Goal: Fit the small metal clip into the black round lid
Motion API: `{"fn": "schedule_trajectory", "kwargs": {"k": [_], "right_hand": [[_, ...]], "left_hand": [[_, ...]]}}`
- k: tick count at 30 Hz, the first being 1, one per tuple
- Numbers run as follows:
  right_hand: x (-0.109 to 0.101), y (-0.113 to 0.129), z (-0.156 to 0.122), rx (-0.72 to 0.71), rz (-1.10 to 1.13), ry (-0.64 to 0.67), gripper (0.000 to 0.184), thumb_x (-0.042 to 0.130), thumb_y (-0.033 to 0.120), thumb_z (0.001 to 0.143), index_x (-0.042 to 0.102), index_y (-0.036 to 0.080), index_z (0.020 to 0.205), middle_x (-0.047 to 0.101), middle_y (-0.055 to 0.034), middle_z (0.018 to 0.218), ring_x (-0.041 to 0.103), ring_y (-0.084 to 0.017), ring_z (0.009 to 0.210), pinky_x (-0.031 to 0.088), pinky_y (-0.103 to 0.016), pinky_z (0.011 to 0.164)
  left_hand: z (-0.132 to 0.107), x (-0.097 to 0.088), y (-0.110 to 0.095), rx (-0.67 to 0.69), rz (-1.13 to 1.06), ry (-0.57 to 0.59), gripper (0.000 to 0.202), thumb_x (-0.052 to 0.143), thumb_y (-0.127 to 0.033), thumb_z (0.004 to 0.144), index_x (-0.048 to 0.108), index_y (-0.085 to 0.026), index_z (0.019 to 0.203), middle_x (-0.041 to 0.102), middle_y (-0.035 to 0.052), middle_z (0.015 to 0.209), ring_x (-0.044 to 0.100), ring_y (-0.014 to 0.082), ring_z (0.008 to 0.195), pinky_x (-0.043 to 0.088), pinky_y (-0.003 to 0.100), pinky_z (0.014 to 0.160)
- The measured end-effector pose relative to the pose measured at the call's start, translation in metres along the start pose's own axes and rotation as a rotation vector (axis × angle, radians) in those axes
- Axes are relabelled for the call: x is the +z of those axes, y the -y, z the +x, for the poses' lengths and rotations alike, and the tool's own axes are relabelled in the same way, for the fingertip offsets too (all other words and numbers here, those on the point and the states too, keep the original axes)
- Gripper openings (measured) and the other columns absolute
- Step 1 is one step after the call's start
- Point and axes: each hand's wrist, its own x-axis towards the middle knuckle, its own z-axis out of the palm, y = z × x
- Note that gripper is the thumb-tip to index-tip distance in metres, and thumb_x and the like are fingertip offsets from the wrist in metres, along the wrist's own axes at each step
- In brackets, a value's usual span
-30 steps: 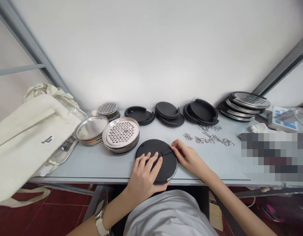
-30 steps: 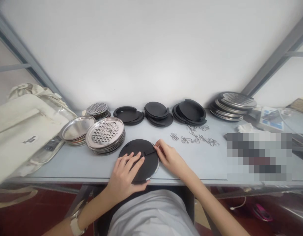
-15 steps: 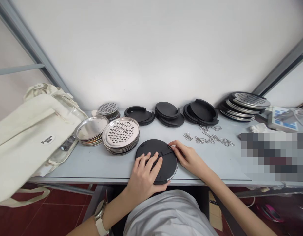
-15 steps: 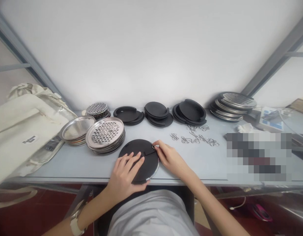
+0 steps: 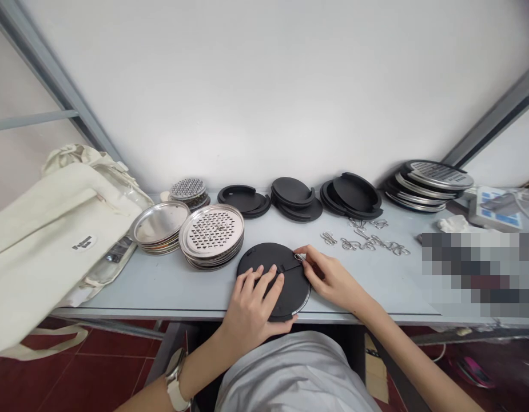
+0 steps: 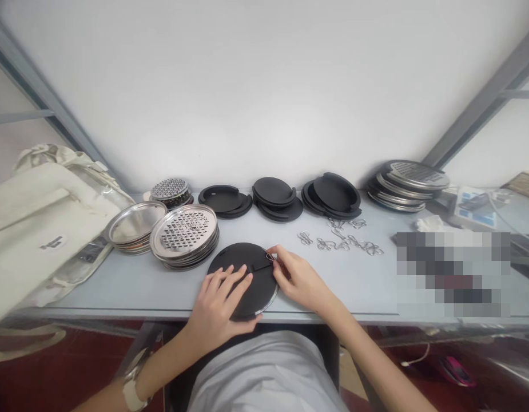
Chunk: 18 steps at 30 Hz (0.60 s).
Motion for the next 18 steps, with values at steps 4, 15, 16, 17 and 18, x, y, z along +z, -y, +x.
{"fn": "schedule_trajectory", "kwargs": {"k": [4,15,16,17,18], "right_hand": [[0.0000,-0.0003,-0.0003,-0.014,-0.014,-0.009,0.024,0.037,0.022,0.096,0.051,0.021,0.115,0.063,-0.0031,0.079,0.058,-0.017,0.066,0.041,-0.026,0.058],[0.0004,-0.0002,-0.0005,-0.012,-0.019,-0.008,0.023,0.034,0.024,0.098,0.050,0.021,0.114,0.063,-0.0024,0.077,0.058,-0.018,0.064,0.041,-0.027,0.061],[0.0003,0.0002,-0.0005,-0.009,-0.013,-0.001,0.023,0.034,0.024,0.098,0.049,0.021,0.115,0.062,-0.0021,0.076,0.058,-0.018,0.064,0.041,-0.027,0.061],[0.0002,0.0007,-0.0006,-0.005,-0.005,0.007,0.023,0.034,0.024,0.098,0.048,0.021,0.115,0.061,-0.0017,0.075,0.057,-0.018,0.063,0.041,-0.027,0.061],[0.0001,0.0011,-0.0006,-0.003,0.007,0.013,0.022,0.034,0.024,0.098,0.047,0.021,0.115,0.060,-0.0014,0.075,0.056,-0.018,0.062,0.041,-0.027,0.061]], "left_hand": [[-0.0002,0.0000,0.0000,-0.001,0.027,-0.001,0.061,0.066,-0.050,0.077,0.058,-0.016,0.127,0.060,0.0121,0.127,0.054,0.0293,0.115,0.039,0.044,0.100],[-0.0001,0.0001,0.0003,-0.001,-0.017,-0.003,0.057,0.062,-0.048,0.081,0.058,-0.014,0.126,0.059,0.0106,0.129,0.053,0.0299,0.115,0.038,0.045,0.100],[0.0000,0.0001,0.0003,-0.002,-0.018,-0.006,0.057,0.063,-0.048,0.081,0.058,-0.014,0.126,0.059,0.0108,0.129,0.053,0.0299,0.115,0.038,0.045,0.100],[0.0001,0.0000,0.0002,-0.002,-0.019,-0.006,0.057,0.063,-0.048,0.080,0.058,-0.014,0.126,0.059,0.0109,0.129,0.053,0.0299,0.115,0.038,0.045,0.100],[0.0001,-0.0001,0.0002,-0.001,-0.018,-0.006,0.057,0.063,-0.048,0.080,0.058,-0.015,0.127,0.059,0.0109,0.129,0.053,0.0299,0.115,0.038,0.045,0.100]]}}
